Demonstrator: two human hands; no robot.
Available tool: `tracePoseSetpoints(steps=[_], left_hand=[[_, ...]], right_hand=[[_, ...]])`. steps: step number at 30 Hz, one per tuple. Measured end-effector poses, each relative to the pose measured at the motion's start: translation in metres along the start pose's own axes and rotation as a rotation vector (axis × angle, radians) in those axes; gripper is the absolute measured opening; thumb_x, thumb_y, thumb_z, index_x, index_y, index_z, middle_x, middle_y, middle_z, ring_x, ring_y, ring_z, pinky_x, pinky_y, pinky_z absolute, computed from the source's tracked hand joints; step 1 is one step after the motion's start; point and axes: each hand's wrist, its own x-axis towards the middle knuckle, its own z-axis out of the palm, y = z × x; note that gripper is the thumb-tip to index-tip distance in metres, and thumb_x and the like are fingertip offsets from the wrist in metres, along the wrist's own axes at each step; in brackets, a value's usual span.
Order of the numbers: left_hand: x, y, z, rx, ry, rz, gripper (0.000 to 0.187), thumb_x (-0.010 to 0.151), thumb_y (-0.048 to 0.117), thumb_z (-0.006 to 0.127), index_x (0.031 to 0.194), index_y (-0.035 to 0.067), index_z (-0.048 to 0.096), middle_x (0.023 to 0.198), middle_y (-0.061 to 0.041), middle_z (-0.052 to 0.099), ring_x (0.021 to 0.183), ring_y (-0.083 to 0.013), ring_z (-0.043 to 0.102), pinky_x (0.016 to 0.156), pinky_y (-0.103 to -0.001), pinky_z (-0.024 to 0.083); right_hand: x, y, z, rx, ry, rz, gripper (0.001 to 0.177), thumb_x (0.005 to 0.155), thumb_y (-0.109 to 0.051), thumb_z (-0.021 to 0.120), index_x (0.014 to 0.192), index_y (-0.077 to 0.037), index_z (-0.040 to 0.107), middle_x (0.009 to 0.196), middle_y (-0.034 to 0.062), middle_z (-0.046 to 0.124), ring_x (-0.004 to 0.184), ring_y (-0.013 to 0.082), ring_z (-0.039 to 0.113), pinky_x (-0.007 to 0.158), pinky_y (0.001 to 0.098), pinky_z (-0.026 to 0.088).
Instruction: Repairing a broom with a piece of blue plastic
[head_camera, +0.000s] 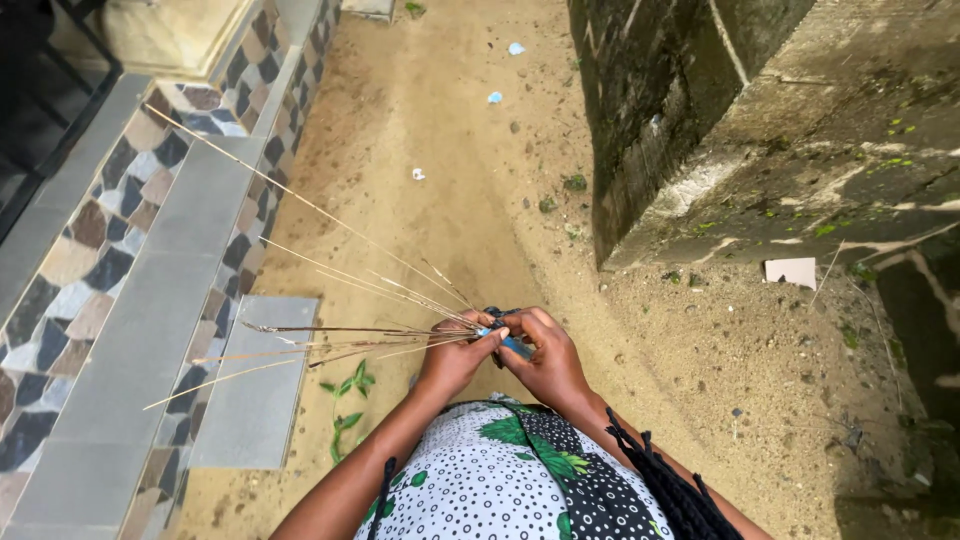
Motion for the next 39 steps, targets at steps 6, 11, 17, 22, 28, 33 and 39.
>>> tracePoseSetpoints(steps=[6,11,17,22,28,33,39], left_hand=[[0.07,0.007,-0.033,-0.031,-0.087,0.029,0.014,0.09,0.014,0.078,0.09,0.003,0.069,0.076,0.001,0.069,0.07,-0.0043,0.06,0.063,-0.024,0.05],[0.129,0.016,-0.072,-0.011,-0.09,0.019,0.017,0.09,0.015,0.078,0.087,0.002,0.068,0.075,0.0,0.068,0.07,-0.0044,0.058,0.061,-0.025,0.05],[0.18,-0.001,-0.116,-0.028,-0.048,0.011,0.015,0.09,0.014,0.079,0.09,0.002,0.069,0.077,0.001,0.069,0.072,-0.0039,0.059,0.063,-0.024,0.05],[0.209,0.001,-0.137,-0.097,-0.044,-0.011,0.014,0.09,0.013,0.078,0.093,0.002,0.07,0.08,0.001,0.071,0.073,-0.0037,0.062,0.065,-0.023,0.052],[0.25,-0.004,-0.148,-0.111,0.006,-0.07,0.014,0.089,0.013,0.078,0.092,0.002,0.071,0.078,0.0,0.072,0.071,-0.0053,0.063,0.064,-0.024,0.053],[0.3,-0.012,-0.149,-0.049,0.085,-0.083,0.014,0.089,0.013,0.077,0.093,0.001,0.069,0.078,0.0,0.072,0.071,-0.0064,0.064,0.062,-0.025,0.053],[0.371,-0.005,-0.13,-0.069,0.173,0.024,0.014,0.088,0.011,0.078,0.096,0.002,0.07,0.085,0.001,0.073,0.079,-0.0042,0.064,0.069,-0.023,0.054]], right_hand=[[0.066,0.001,0.02,0.091,0.056,0.16,0.023,0.084,-0.009,0.075,0.105,-0.003,0.068,0.1,0.0087,0.068,0.087,0.0183,0.073,0.065,0.0305,0.06],[0.129,0.013,0.044,0.033,0.054,0.087,0.023,0.085,-0.007,0.076,0.106,-0.003,0.069,0.1,0.0088,0.068,0.086,0.0185,0.072,0.072,0.0311,0.058],[0.19,0.019,0.077,0.029,0.034,0.074,0.027,0.083,-0.009,0.078,0.108,-0.004,0.07,0.101,0.0088,0.069,0.087,0.0198,0.071,0.074,0.0321,0.058],[0.227,0.031,0.092,0.006,0.009,0.05,0.028,0.081,-0.01,0.078,0.108,-0.005,0.07,0.103,0.0097,0.069,0.088,0.021,0.072,0.075,0.033,0.058],[0.272,0.055,0.1,0.027,-0.027,0.038,0.028,0.082,-0.01,0.078,0.108,-0.004,0.069,0.103,0.0105,0.069,0.089,0.0241,0.072,0.077,0.0339,0.058],[0.32,0.084,0.093,0.045,-0.109,0.033,0.025,0.085,-0.011,0.077,0.108,-0.004,0.069,0.102,0.0104,0.068,0.09,0.0245,0.072,0.077,0.0337,0.057],[0.393,0.123,0.064,0.089,-0.134,-0.066,0.025,0.086,-0.01,0.077,0.108,-0.003,0.068,0.103,0.0108,0.067,0.092,0.0252,0.071,0.078,0.0337,0.057]])
